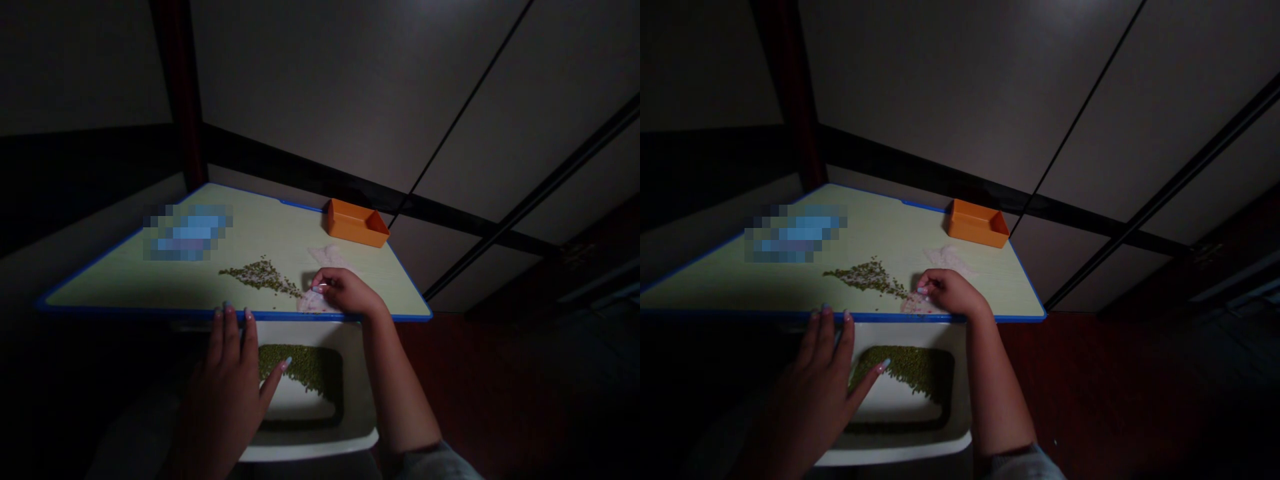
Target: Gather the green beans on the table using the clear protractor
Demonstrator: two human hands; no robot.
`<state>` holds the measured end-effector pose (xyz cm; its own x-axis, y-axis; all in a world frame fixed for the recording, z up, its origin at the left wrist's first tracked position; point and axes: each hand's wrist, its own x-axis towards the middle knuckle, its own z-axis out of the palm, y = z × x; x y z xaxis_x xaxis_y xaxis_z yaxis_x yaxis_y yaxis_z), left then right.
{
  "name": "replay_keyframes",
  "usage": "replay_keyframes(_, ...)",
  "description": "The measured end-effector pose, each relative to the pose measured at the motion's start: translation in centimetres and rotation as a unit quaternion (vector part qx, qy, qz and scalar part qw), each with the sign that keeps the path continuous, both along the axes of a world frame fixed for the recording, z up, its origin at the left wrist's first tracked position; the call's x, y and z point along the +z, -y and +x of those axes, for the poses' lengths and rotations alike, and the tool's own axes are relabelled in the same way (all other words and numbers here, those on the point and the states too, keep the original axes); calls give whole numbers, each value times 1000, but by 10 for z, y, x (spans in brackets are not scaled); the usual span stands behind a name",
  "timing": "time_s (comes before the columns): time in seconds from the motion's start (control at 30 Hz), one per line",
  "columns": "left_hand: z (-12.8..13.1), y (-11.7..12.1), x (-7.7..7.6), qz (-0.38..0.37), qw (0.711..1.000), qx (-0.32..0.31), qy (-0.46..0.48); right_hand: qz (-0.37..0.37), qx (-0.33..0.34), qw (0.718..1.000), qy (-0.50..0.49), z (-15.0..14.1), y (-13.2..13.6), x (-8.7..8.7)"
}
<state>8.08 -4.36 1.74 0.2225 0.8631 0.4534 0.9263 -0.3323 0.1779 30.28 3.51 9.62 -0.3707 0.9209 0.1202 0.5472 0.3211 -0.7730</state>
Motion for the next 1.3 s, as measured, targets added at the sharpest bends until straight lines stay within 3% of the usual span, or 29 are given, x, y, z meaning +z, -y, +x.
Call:
replay_keyframes(0.27, 1, 0, 1, 4, 1000, 4, -4, -19, 23, 999, -15, 1, -1, -3)
replay_keyframes(0.5, -1, -1, -3, 29, 1000, -5, 7, -33, -28, 997, -57, -11, 1, 0)
replay_keyframes(0.67, -1, -2, -5, 31, 999, -8, 11, -40, -21, 997, -68, -22, -2, -4)
replay_keyframes(1.3, -1, 2, 3, -1, 1000, 12, -13, 144, -94, 981, 87, -33, -14, -9)
